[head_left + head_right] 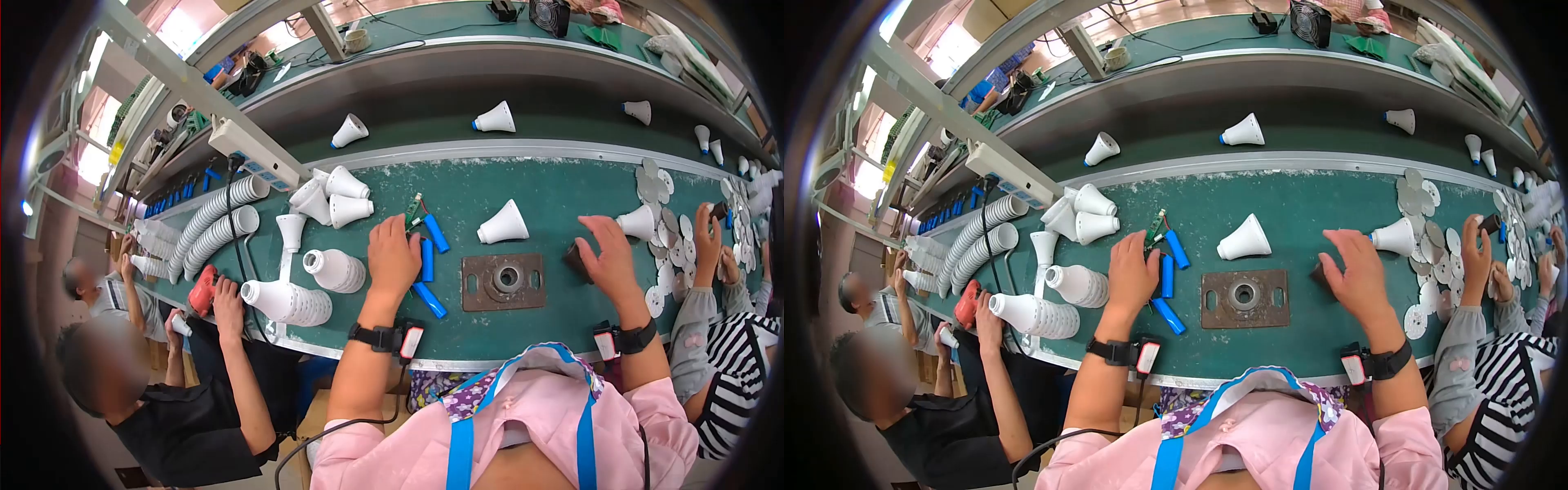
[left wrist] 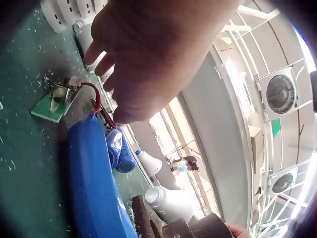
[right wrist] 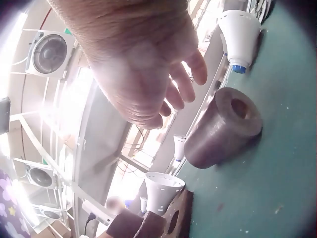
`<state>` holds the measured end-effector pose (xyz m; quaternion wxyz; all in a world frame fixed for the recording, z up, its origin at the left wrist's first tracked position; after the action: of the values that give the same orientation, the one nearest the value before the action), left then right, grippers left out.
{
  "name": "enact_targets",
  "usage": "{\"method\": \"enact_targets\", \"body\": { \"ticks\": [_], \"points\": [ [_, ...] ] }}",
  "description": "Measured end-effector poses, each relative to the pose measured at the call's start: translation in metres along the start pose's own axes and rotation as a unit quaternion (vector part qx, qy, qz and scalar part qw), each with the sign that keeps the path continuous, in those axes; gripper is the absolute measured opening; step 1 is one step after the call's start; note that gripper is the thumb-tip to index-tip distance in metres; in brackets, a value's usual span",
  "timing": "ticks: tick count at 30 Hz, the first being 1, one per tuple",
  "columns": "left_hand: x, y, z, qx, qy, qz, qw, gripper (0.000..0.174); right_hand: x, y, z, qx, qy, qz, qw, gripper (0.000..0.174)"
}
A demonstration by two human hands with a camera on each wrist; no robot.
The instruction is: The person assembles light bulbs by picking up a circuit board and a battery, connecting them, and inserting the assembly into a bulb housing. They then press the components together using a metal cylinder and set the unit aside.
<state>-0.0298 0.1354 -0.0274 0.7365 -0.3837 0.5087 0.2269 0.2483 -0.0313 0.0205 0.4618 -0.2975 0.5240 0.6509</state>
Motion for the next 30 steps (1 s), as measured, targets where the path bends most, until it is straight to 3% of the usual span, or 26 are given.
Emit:
{"method": "enact_targets", "body": {
  "ticks": [2,3,5,9,11,14,18,21,23,25,27,30],
  "points": [
    [0.007,0.013,0.009,-0.131,0.039,0.045,0.990,0.043,0.004,0.008,0.002,-0.008,0.008,0.013,1.000,0.030],
    [0.007,0.015,0.014,-0.128,0.038,0.045,0.990,0.043,0.005,0.012,0.004,-0.014,0.016,0.024,0.999,0.029],
    [0.020,0.030,0.021,-0.198,0.139,-0.057,0.969,0.040,0.006,0.019,0.002,-0.020,0.024,0.032,0.999,0.028],
    [0.018,0.033,0.010,-0.200,0.167,-0.181,0.948,0.035,0.014,0.031,0.002,-0.036,0.050,0.088,0.994,0.025],
    [0.004,0.022,0.003,-0.108,0.049,-0.054,0.992,0.030,0.017,0.043,0.006,-0.049,0.044,0.098,0.993,0.024],
    [0.008,0.028,-0.001,-0.165,0.108,-0.075,0.977,0.027,0.026,0.065,0.015,-0.088,0.066,0.094,0.989,0.022],
    [-0.015,0.007,-0.009,-0.161,0.103,-0.106,0.976,0.022,0.035,0.090,0.020,-0.144,0.075,0.166,0.973,0.022],
    [-0.044,-0.028,-0.023,-0.101,0.046,-0.153,0.982,0.018,0.046,0.113,0.027,-0.112,0.112,0.242,0.957,0.023],
    [-0.054,-0.062,-0.030,-0.007,0.003,-0.108,0.994,0.018,0.058,0.124,0.034,-0.070,0.109,0.307,0.943,0.025],
    [-0.051,-0.084,-0.036,0.033,-0.018,-0.104,0.994,0.023,0.068,0.132,0.035,-0.087,0.114,0.293,0.945,0.024],
    [-0.043,-0.091,-0.039,0.052,-0.021,-0.104,0.993,0.028,0.075,0.133,0.034,-0.049,0.144,0.298,0.942,0.024],
    [-0.050,-0.100,-0.038,0.134,-0.038,-0.221,0.965,0.031,0.072,0.121,0.033,-0.001,0.164,0.373,0.913,0.021]
  ]
}}
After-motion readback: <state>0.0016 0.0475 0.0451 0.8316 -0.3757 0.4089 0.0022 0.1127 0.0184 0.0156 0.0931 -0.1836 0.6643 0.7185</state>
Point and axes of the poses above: each hand's wrist, its own z-axis towards the middle knuckle, its own x-axis out of the palm, y = z × x, the point moved 6 cm from there along z, towards the middle knuckle, and after that the axes turned 14 degrees about y, right-handed, at the moved point
